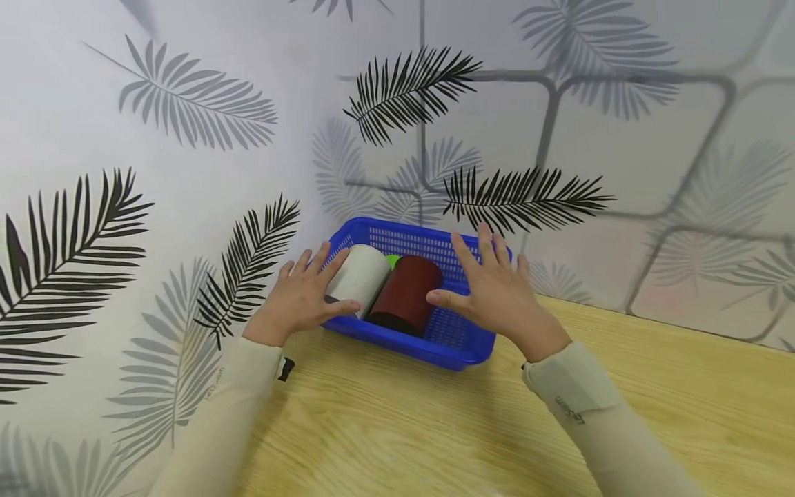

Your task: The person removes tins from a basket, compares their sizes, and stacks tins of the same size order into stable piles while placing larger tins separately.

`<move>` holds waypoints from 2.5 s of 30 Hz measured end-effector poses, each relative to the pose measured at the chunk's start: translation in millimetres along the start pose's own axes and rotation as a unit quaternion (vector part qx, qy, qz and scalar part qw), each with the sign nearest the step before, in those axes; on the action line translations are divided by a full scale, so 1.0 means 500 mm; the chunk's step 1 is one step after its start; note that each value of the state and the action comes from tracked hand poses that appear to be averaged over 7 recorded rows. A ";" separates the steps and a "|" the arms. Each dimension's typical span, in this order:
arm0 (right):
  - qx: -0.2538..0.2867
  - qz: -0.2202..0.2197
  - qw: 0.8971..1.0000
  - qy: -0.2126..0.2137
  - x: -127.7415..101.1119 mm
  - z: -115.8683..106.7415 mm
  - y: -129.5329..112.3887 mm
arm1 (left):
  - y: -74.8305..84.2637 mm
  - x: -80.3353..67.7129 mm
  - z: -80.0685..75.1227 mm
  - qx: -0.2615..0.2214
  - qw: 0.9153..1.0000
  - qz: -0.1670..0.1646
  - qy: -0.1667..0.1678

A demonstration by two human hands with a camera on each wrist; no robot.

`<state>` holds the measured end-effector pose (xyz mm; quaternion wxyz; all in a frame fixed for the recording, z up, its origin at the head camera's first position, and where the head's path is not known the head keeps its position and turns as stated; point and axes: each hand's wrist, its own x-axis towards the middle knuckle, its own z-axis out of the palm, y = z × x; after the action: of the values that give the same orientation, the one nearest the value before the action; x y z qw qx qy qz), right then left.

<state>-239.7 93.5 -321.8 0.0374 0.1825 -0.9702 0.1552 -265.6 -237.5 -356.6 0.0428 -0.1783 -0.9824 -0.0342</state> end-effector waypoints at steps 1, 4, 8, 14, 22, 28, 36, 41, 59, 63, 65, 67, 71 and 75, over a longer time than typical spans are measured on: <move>0.003 -0.002 1.000 0.000 0.005 -0.001 -0.005 | -0.014 -0.004 0.001 0.000 1.000 -0.012 -0.008; 0.007 -0.009 1.000 0.000 0.018 -0.005 -0.021 | -0.049 -0.018 0.001 -0.017 0.999 -0.035 -0.026; 0.017 -0.017 1.000 -0.008 0.034 -0.008 -0.040 | -0.089 -0.033 0.008 -0.062 0.996 -0.046 -0.040; 0.036 -0.017 0.999 -0.014 0.070 -0.009 -0.060 | -0.113 -0.038 0.021 -0.135 0.988 -0.053 -0.051; 0.117 0.006 0.992 -0.045 0.142 0.011 -0.069 | -0.100 -0.019 0.023 -0.145 0.986 -0.049 -0.064; 0.136 0.036 0.986 -0.087 0.177 0.052 -0.061 | -0.098 -0.009 0.031 -0.147 0.985 -0.051 -0.078; 0.150 0.045 0.975 -0.158 0.187 0.107 -0.044 | -0.104 -0.019 0.042 -0.166 0.981 -0.060 -0.080; 0.175 0.032 0.965 -0.192 0.187 0.099 -0.046 | -0.109 -0.027 0.044 -0.171 0.980 -0.062 -0.081; 0.291 0.172 0.911 -0.237 0.176 0.094 -0.037 | -0.115 -0.031 0.047 -0.188 0.977 -0.065 -0.073; 0.344 0.195 0.887 -0.240 0.164 0.083 -0.031 | -0.117 -0.026 0.052 -0.191 0.977 -0.061 -0.070; 0.355 0.188 0.884 -0.238 0.163 0.077 -0.033 | -0.118 -0.026 0.050 -0.195 0.977 -0.061 -0.068; 0.352 0.175 0.890 -0.234 0.162 0.071 -0.037 | -0.119 -0.028 0.047 -0.197 0.976 -0.062 -0.067; 0.325 0.146 0.907 -0.224 0.161 0.058 -0.045 | -0.121 -0.034 0.044 -0.199 0.975 -0.066 -0.067; 0.303 0.118 0.923 -0.204 0.153 0.044 -0.049 | -0.122 -0.034 0.045 -0.200 0.975 -0.069 -0.066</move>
<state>-302.3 38.7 -325.7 -0.2365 0.0969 -0.8780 0.4047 -272.7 -298.4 -383.6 -0.0612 -0.1174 -0.9663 -0.2207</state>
